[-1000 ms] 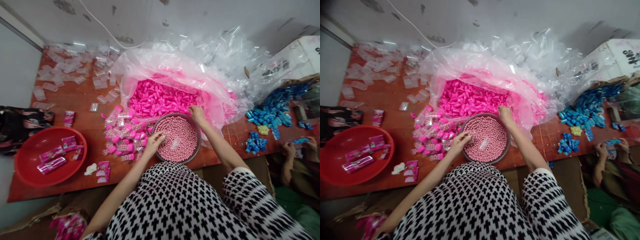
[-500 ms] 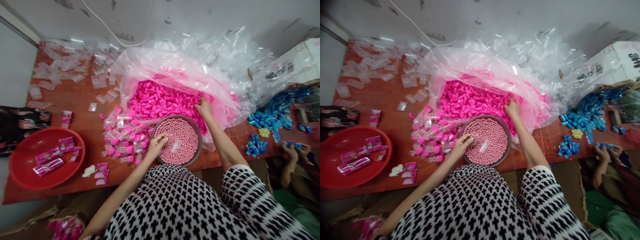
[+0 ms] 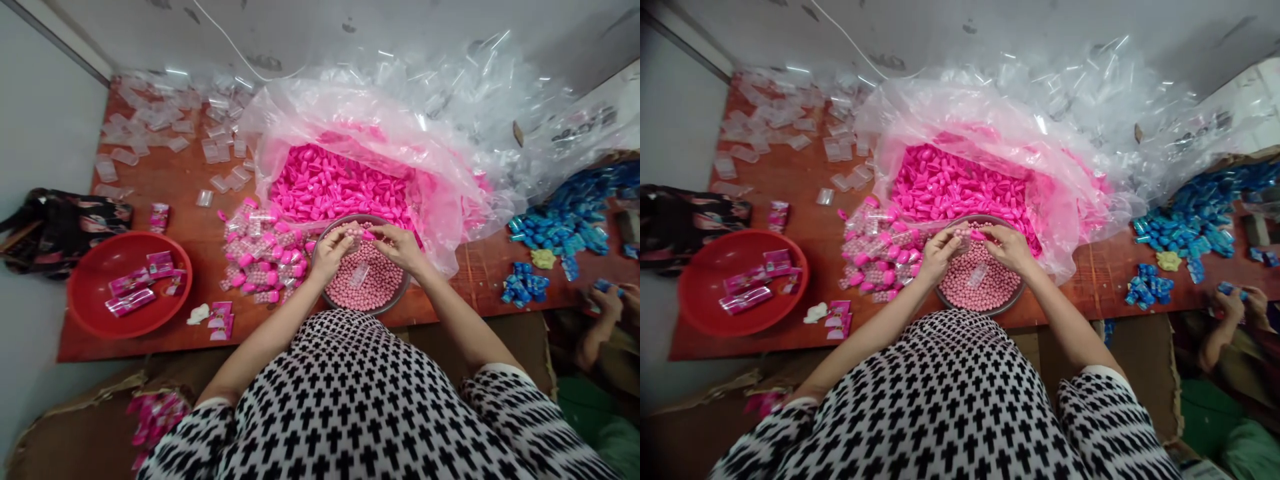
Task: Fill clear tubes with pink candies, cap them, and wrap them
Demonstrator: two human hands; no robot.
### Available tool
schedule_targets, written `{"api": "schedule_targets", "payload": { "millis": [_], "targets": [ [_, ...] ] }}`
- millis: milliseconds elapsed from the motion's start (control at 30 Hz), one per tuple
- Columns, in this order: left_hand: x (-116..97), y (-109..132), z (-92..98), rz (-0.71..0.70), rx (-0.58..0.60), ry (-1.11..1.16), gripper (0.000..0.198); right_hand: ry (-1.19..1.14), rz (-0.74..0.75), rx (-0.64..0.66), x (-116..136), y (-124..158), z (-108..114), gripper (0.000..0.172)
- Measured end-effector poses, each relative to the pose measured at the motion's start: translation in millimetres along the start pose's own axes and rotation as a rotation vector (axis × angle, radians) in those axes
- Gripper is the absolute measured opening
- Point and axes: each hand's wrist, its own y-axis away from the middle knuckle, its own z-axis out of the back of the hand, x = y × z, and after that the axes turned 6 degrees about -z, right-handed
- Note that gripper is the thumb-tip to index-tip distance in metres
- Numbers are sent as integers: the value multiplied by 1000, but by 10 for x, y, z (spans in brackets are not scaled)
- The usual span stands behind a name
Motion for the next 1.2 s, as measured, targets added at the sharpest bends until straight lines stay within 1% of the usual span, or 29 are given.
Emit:
{"api": "schedule_targets", "payload": {
  "millis": [67, 133, 200, 233, 300, 333, 400, 467, 500, 567, 633, 800, 933, 1033, 1067, 1133, 1200],
  "targets": [
    [-13, 43, -21, 14, -18, 33, 45, -30, 12, -18, 60, 63, -71, 30],
    [-14, 104, -39, 16, -21, 52, 44, -130, -25, -3, 83, 108, -133, 30],
    [-7, 166, -45, 17, -4, 56, 43, -217, -58, 51, 81, 132, -166, 30],
    [-1, 193, -41, 14, -2, 42, 43, -223, -63, 85, 76, 137, -166, 31],
    [13, 238, -15, -6, -18, -25, 43, -148, -58, 120, 64, 138, -138, 34],
    [21, 255, 6, -20, -27, -75, 42, -92, -48, 110, 63, 135, -114, 36],
    [39, 284, 51, -50, -31, -195, 38, -23, -18, 36, 76, 128, -64, 38],
    [55, 308, 88, -70, -9, -310, 34, -24, 40, -36, 113, 125, -37, 36],
    [61, 317, 99, -82, 1, -358, 33, -34, 82, -45, 137, 125, -36, 34],
    [63, 333, 107, -116, 7, -421, 32, -28, 177, -12, 185, 131, -59, 30],
    [45, 343, 103, -150, 9, -448, 32, 12, 237, 39, 214, 147, -99, 29],
    [-53, 358, 100, -205, 29, -509, 28, 124, 279, 87, 189, 250, -190, 27],
    [-52, 377, 112, -218, 71, -507, 28, 164, 295, 124, 152, 333, -225, 28],
    [0, 384, 116, -201, 110, -475, 27, 166, 284, 187, 149, 322, -216, 28],
    [19, 382, 112, -183, 107, -454, 28, 144, 274, 197, 152, 306, -211, 29],
    [50, 373, 97, -119, 58, -370, 31, 35, 213, 183, 161, 274, -210, 30],
    [71, 362, 74, -20, -35, -215, 39, -179, 91, 146, 167, 265, -231, 37]
  ]
}}
